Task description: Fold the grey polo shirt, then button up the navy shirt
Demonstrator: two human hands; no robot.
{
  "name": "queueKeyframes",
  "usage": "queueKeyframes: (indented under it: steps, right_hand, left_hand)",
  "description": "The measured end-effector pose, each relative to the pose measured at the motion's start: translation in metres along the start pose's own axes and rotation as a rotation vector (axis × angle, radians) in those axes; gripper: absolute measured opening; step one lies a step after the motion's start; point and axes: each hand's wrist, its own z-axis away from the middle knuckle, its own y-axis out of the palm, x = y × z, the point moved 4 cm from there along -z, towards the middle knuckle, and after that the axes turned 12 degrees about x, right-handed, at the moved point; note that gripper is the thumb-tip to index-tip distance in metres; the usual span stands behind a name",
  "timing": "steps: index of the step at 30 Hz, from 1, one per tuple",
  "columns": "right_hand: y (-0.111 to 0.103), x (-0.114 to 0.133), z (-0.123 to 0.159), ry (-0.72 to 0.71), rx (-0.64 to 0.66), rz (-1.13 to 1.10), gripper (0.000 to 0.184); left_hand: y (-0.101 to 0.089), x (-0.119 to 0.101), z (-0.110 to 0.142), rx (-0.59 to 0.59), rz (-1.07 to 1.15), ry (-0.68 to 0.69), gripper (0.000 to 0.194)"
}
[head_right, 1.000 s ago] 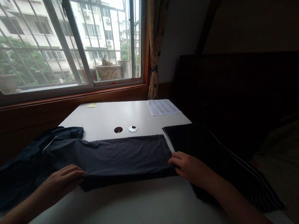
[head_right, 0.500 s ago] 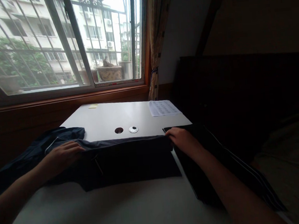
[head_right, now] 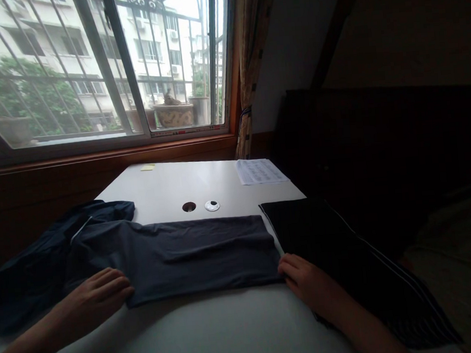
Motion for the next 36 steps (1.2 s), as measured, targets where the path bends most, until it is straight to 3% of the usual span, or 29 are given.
queueKeyframes:
  steps: [3,12,16,20,22,24,28,31,36]
  right_hand:
    - [0.007,0.002,0.006,-0.001,-0.014,0.087,0.029]
    - [-0.002,0.011,0.011,-0.019,0.013,0.219,0.022]
    - [-0.004,0.015,0.010,-0.009,0.047,0.229,0.022]
    - [-0.015,0.021,0.009,-0.002,0.113,0.163,0.007]
    - [-0.021,0.023,0.005,-0.014,0.137,0.139,0.012]
    - [-0.027,0.023,-0.007,-0.026,0.114,0.128,0.023]
    - [-0.025,0.028,-0.053,-0.055,-0.029,0.086,0.027]
    - [-0.006,0.040,-0.102,-0.085,-0.008,0.047,0.042]
    - [0.030,0.062,-0.168,-0.034,0.104,0.100,0.063]
  left_hand:
    - [0.007,-0.004,0.001,0.050,-0.024,-0.015,0.020]
    - [0.013,-0.002,0.001,0.153,0.034,-0.071,0.016]
    - [0.008,-0.006,-0.003,0.141,0.042,-0.070,0.019]
    - [-0.003,-0.012,-0.006,0.156,0.098,-0.049,0.026]
    - [-0.007,-0.012,-0.009,0.197,0.137,-0.050,0.022]
    - [-0.010,-0.006,-0.015,0.209,0.159,-0.054,0.020]
    - [-0.005,0.021,-0.041,0.111,0.133,-0.123,0.033]
    - [0.017,0.043,-0.068,0.104,0.079,-0.203,0.043]
    - [0.060,0.068,-0.098,0.222,0.099,-0.397,0.063]
